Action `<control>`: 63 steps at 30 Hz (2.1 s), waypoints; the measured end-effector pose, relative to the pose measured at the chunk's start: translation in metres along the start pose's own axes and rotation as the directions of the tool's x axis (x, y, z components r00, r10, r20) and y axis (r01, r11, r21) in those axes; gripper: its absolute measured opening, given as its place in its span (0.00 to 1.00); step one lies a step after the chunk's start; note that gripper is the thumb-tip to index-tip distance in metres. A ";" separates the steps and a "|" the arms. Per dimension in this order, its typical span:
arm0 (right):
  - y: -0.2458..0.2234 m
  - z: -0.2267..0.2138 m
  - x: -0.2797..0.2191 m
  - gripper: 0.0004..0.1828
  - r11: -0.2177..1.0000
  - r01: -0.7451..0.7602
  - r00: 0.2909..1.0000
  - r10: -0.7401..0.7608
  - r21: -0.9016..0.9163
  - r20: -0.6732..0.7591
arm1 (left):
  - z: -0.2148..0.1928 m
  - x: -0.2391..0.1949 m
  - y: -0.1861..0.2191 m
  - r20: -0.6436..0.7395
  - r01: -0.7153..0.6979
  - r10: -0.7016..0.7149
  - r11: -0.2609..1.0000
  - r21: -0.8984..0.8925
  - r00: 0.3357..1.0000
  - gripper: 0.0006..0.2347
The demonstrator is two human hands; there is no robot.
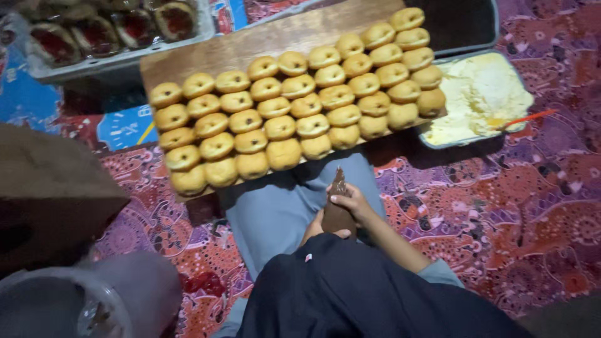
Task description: The person fills rows of small round buns with a dark filling using a piping bag. The person switches to a red piping bag partway through and continues filling the remaining buns.
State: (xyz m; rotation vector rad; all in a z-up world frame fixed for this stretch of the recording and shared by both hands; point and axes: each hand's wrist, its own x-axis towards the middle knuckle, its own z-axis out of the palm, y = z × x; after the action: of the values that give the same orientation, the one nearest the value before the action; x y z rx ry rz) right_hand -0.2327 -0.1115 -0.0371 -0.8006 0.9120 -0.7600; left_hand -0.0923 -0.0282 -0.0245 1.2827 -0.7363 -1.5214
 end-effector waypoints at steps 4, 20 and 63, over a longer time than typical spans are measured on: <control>-0.047 -0.038 -0.022 0.20 0.985 0.020 0.987 -0.047 -0.173 -0.155 | 0.056 0.011 -0.002 0.065 0.052 -0.052 0.999 -0.010 0.997 0.27; -0.198 -0.106 0.025 0.18 0.988 -0.065 0.988 0.044 -0.143 -0.146 | 0.178 0.078 0.022 0.108 0.153 -0.148 0.988 -0.037 0.983 0.27; -0.254 -0.100 0.079 0.23 0.400 -0.207 0.975 0.013 -0.893 -0.221 | 0.215 0.124 0.040 0.128 0.178 -0.135 0.885 -0.431 0.983 0.29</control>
State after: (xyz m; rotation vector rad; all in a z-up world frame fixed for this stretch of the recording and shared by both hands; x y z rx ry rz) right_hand -0.3445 -0.3269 0.1101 -1.6506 1.5808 -0.1147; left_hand -0.2824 -0.1863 0.0218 0.9465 -0.3167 -1.7673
